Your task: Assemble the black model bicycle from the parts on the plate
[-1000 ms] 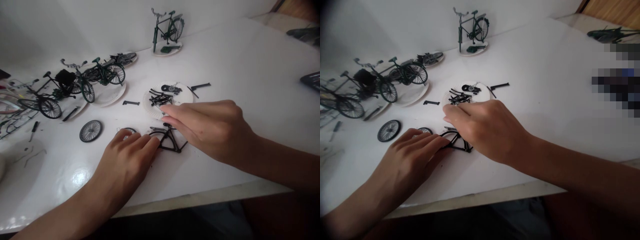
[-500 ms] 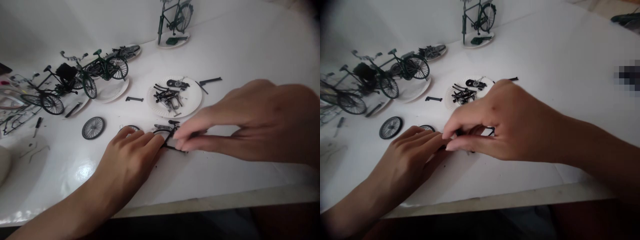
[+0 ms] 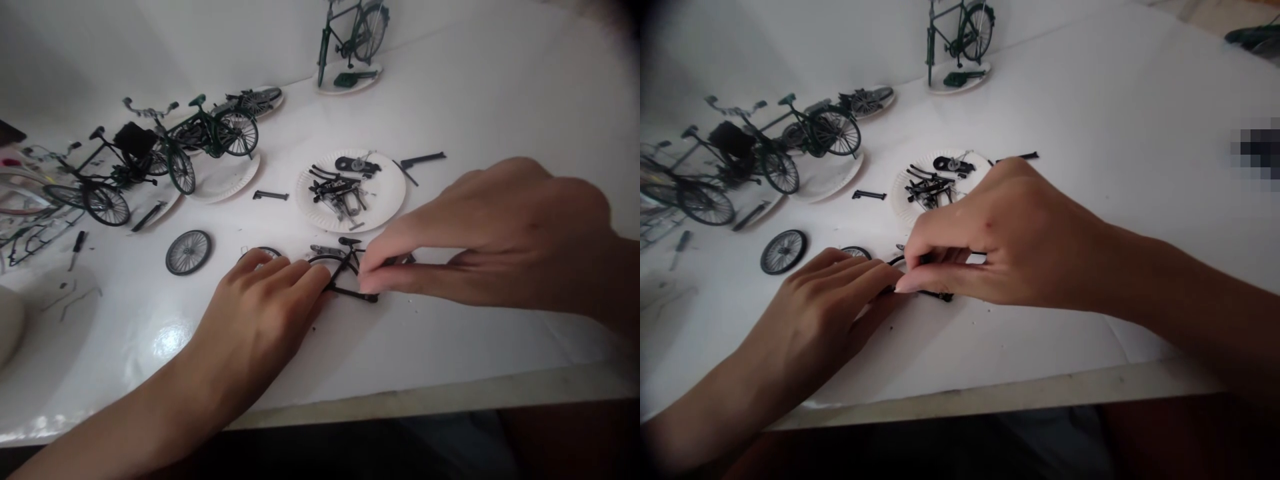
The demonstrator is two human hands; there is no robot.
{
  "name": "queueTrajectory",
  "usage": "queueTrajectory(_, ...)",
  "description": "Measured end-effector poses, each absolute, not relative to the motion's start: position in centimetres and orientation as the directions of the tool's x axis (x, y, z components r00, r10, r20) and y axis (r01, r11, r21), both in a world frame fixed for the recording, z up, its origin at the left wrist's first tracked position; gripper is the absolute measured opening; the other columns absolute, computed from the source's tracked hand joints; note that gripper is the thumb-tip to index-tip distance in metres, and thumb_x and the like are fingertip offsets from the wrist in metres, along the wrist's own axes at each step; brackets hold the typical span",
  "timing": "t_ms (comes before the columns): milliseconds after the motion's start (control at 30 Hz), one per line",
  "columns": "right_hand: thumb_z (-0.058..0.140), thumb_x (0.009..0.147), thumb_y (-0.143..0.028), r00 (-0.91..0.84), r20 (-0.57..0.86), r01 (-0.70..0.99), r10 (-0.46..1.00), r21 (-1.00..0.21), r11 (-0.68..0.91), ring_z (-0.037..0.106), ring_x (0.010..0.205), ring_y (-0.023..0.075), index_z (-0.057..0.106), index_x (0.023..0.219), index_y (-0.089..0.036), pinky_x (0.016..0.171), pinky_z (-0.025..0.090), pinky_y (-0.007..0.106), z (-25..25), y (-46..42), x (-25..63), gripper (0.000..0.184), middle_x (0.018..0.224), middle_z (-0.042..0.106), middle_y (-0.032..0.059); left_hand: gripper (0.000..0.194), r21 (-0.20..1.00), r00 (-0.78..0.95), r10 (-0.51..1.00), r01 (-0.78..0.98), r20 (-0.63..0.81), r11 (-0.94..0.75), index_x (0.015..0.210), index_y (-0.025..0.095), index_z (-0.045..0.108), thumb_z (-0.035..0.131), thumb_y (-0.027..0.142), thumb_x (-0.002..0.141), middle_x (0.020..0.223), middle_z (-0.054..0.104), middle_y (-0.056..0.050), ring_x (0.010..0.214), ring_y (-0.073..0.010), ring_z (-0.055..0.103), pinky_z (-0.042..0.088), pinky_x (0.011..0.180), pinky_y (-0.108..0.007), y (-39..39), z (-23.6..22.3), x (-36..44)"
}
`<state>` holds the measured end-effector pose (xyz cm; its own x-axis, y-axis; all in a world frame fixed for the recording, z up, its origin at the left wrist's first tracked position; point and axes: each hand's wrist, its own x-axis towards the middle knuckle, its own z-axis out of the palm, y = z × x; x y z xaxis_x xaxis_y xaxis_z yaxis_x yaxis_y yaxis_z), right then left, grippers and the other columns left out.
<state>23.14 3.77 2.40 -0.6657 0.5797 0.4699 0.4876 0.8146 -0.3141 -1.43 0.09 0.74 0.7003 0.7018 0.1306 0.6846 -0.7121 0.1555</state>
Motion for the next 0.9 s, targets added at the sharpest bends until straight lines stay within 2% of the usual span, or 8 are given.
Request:
queueTrajectory(233, 0.057, 0.101, -0.046, -0.707, 0.382, 0.475, 0.596, -0.369, 0.799, 0.053, 0.045, 0.0064, 0.075, 0.080, -0.029, 0.059, 0.042, 0.026, 2.8, 4.1, 23.1, 0.033, 0.059, 0.066, -0.0105, 0.013, 0.174, 0.701, 0.704, 0.684, 0.114, -0.709, 0.093, 0.019, 0.060, 0.055, 0.007, 0.096, 0.082, 0.067, 0.000, 0.071, -0.0192, 0.061, 0.039, 0.076, -0.036, 0.0, 0.8, -1.5)
queueTrajectory(333, 0.054, 0.102, -0.050, -0.711, 0.356, 0.500, 0.607, -0.351, 0.792, 0.051, 0.044, 0.0081, 0.074, 0.076, -0.028, 0.057, 0.040, 0.028, 2.9, 3.9, 23.0, 0.039, 0.054, 0.060, -0.0091, 0.013, 0.162, 0.704, 0.699, 0.680, 0.126, -0.715, 0.092, 0.019, 0.060, 0.055, 0.008, 0.097, 0.080, 0.067, 0.001, 0.068, -0.0188, 0.060, 0.039, 0.075, -0.036, 0.0, 0.8, -1.4)
queueTrajectory(500, 0.047, 0.106, -0.046, -0.721, 0.373, 0.501, 0.584, -0.303, 0.811, 0.043, 0.040, 0.0079, 0.067, 0.070, -0.025, 0.052, 0.036, 0.029, 3.1, 3.4, 22.7, 0.047, 0.049, 0.054, -0.0078, 0.011, 0.166, 0.701, 0.702, 0.683, 0.122, -0.711, 0.093, 0.019, 0.059, 0.056, 0.009, 0.097, 0.080, 0.066, 0.001, 0.068, -0.0189, 0.060, 0.038, 0.075, -0.037, 0.1, 0.8, -1.4)
queueTrajectory(667, 0.041, 0.108, -0.045, -0.691, 0.376, 0.536, 0.618, -0.307, 0.786, 0.048, 0.044, 0.0088, 0.067, 0.073, -0.024, 0.053, 0.036, 0.028, 3.0, 2.9, 22.5, 0.049, 0.052, 0.057, -0.0075, 0.012, 0.197, 0.696, 0.709, 0.684, 0.111, -0.702, 0.091, 0.019, 0.057, 0.055, 0.009, 0.098, 0.081, 0.066, 0.001, 0.069, -0.0187, 0.060, 0.039, 0.075, -0.036, 0.1, 0.8, -1.4)
queueTrajectory(800, 0.047, 0.106, -0.046, -0.679, 0.357, 0.528, 0.641, -0.370, 0.765, 0.046, 0.042, 0.0083, 0.069, 0.076, -0.026, 0.053, 0.036, 0.027, 2.6, 3.2, 22.7, 0.042, 0.050, 0.055, -0.0088, 0.012, 0.185, 0.698, 0.707, 0.685, 0.111, -0.705, 0.095, 0.019, 0.058, 0.055, 0.008, 0.097, 0.084, 0.067, 0.001, 0.072, -0.0189, 0.061, 0.039, 0.076, -0.036, 0.1, 0.7, -1.5)
queueTrajectory(900, 0.054, 0.102, -0.046, -0.673, 0.385, 0.510, 0.632, -0.378, 0.773, 0.048, 0.044, 0.0088, 0.072, 0.083, -0.028, 0.055, 0.036, 0.027, 2.1, 3.7, 23.0, 0.032, 0.055, 0.059, -0.0089, 0.012, 0.185, 0.698, 0.708, 0.686, 0.103, -0.703, 0.098, 0.019, 0.059, 0.056, 0.008, 0.097, 0.083, 0.066, 0.001, 0.070, -0.0186, 0.060, 0.039, 0.075, -0.036, 0.1, 0.8, -1.5)
